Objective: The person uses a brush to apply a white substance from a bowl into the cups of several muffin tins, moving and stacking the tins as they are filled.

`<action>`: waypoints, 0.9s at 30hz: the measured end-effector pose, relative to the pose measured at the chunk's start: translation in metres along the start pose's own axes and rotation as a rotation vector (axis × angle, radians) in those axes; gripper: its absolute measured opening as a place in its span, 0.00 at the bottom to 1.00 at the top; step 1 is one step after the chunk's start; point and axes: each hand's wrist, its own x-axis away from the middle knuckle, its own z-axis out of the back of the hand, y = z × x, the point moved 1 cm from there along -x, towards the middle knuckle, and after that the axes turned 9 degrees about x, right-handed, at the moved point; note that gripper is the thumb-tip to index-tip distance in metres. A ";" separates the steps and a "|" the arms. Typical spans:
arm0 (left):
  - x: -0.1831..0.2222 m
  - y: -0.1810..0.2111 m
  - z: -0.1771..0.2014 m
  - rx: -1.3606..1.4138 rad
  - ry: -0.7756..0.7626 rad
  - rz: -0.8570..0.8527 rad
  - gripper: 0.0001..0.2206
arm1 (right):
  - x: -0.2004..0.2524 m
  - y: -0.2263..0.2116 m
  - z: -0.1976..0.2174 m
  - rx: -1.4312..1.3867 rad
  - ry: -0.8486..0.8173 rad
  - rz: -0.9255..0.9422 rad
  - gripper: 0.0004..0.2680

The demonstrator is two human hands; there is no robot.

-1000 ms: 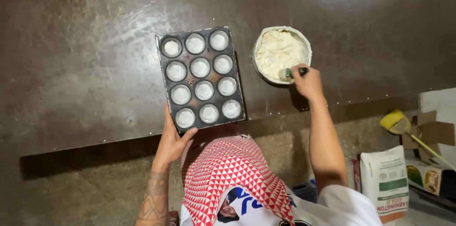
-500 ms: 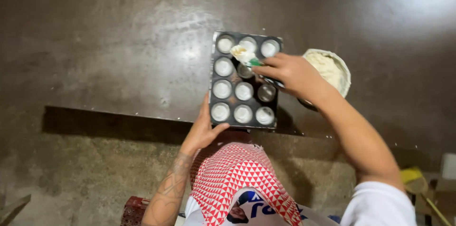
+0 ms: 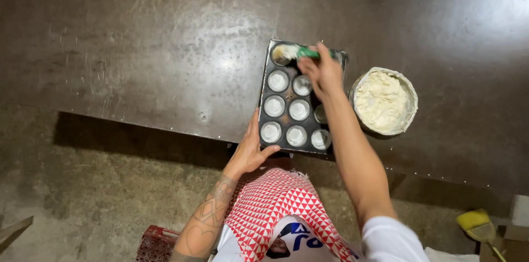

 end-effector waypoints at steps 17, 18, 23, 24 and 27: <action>0.029 0.017 -0.014 -0.042 0.471 0.118 0.25 | 0.212 0.042 0.095 0.219 -0.109 0.349 0.17; 0.026 0.011 -0.013 0.024 0.480 0.175 0.23 | 0.215 0.035 0.091 0.217 -0.105 0.355 0.17; 0.020 0.005 -0.018 0.740 0.467 0.251 0.19 | 0.233 0.011 0.090 0.247 0.126 0.179 0.18; 0.017 0.007 -0.021 0.930 0.453 0.264 0.20 | 0.234 0.010 0.089 0.198 0.047 0.279 0.17; 0.015 0.012 -0.025 1.056 0.494 0.259 0.20 | 0.228 0.013 0.088 0.063 -0.108 0.471 0.16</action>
